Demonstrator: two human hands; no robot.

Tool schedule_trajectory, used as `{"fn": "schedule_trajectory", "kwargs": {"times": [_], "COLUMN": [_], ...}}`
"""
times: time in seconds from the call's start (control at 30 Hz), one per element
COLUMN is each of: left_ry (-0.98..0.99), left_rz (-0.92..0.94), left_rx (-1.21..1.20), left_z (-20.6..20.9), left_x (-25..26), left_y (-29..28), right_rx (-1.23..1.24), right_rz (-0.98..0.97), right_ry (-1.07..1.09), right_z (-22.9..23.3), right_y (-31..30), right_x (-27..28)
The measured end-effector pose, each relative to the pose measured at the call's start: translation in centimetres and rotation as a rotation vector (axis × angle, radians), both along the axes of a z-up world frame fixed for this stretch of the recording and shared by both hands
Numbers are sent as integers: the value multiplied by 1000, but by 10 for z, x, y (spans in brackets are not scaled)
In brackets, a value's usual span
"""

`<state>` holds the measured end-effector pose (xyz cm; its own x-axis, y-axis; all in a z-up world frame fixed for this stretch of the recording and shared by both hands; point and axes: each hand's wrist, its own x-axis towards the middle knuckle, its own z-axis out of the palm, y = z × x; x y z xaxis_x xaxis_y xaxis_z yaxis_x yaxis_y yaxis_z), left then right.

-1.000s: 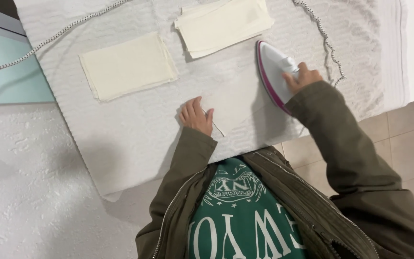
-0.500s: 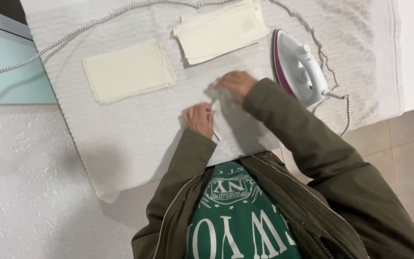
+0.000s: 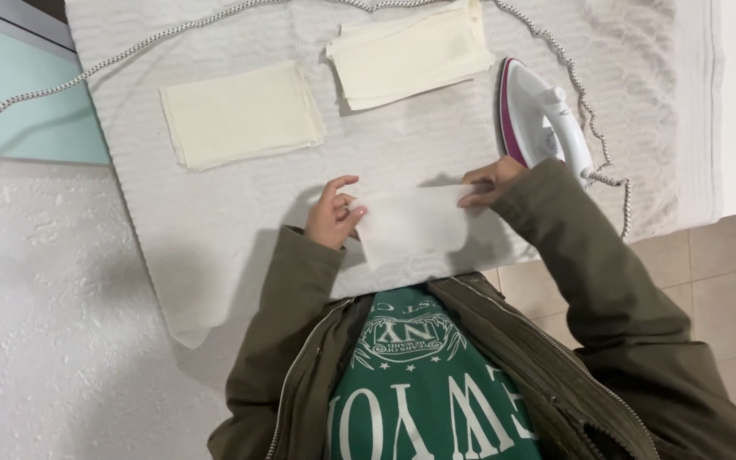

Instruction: Ironing small rectangular pieces of white fabric on an ironing board.

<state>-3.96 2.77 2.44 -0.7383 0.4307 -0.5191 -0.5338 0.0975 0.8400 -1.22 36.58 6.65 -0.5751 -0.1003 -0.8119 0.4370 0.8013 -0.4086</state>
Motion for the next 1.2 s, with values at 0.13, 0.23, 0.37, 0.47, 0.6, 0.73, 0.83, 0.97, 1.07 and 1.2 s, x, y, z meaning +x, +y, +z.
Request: {"fn": "schedule_trajectory", "kwargs": {"times": [0.13,0.23,0.37,0.47,0.6,0.73,0.83,0.97,1.07,1.2], "left_ry": [262,403,481,534,564,649,893,1180,1189,1117], "left_rz": [-164,-172,-65,-17,24,47,-109,-369,-365,-296], "left_rx": [-248,-415,-481,-454,-434,-378,-506,-572,-447,-441], "left_z": [-42,-49,-47,-54,-52,-58,-59,-43,-38,-45], "left_x": [-11,-14,-14,-15,-18,-18,-19,-13,-11,-9], "left_y": [-7,-5,-3,-1,0,-7,2,65,110,130], "right_rx": [84,79,13,12,43,85,146,86,72,66], "right_rz": [-57,-16,-111,-136,-116,-88,-10,-66,-76,-113], "right_ry": [-32,154,519,648,805,883,994,1032,1081,1150], "right_z": [1,-47,-79,-79,-95,-93,-100,-96,-95,-91], "right_y": [-29,-24,-17,-17,-6,-9,-8,-10,-13,-13], "right_x": [-2,3,10,13,16,23,29,35,35,34]}}
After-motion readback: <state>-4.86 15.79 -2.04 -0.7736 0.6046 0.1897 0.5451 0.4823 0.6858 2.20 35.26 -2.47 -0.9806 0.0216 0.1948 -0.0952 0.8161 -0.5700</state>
